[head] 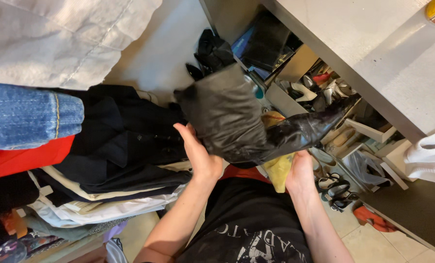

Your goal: The person cleans a black boot by first spraying it with a cleaning agent and then wiping the surface with a cloth.

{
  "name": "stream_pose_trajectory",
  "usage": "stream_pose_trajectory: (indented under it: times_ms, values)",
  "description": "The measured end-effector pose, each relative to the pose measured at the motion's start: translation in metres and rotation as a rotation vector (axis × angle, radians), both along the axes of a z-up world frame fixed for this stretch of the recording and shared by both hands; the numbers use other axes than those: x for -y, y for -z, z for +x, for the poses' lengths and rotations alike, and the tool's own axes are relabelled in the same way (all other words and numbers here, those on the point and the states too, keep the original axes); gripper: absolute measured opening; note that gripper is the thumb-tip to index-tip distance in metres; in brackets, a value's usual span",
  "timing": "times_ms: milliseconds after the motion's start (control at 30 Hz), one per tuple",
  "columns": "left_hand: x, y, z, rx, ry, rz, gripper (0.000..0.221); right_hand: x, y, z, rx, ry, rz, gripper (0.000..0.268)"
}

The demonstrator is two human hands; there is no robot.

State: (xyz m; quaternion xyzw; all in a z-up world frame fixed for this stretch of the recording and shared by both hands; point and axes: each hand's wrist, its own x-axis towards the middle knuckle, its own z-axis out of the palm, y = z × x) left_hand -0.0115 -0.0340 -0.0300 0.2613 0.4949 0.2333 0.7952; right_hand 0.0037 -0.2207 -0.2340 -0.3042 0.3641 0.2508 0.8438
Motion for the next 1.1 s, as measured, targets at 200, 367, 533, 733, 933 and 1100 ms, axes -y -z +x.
stream_pose_trajectory:
  times_ms: [200, 367, 533, 733, 933, 1100]
  values:
    - [0.0, 0.106, -0.048, 0.232, 0.441, 0.481, 0.044, -0.004, -0.023, 0.003, -0.045, -0.032, -0.046, 0.039]
    - [-0.011, 0.136, -0.062, 0.31, 0.869, 0.812, 0.05, 0.007, 0.029, -0.001, -0.044, -0.009, 0.004, 0.038]
    - [-0.015, 0.104, -0.045, 0.305, 0.765, 0.763, 0.03, 0.005, -0.003, 0.007, 0.004, 0.002, 0.037, 0.037]
    - [-0.024, 0.136, -0.047, 0.324, 0.769, 0.709, 0.02, 0.008, -0.025, 0.009, 0.024, 0.004, 0.062, 0.04]
    - [-0.022, 0.147, -0.043, 0.475, 0.838, 0.738, 0.012, 0.016, -0.015, 0.01, 0.008, 0.015, 0.05, 0.039]
    - [-0.022, 0.119, -0.035, 0.556, 0.873, 0.856, 0.01, 0.013, -0.022, 0.012, 0.007, 0.032, 0.07, 0.038]
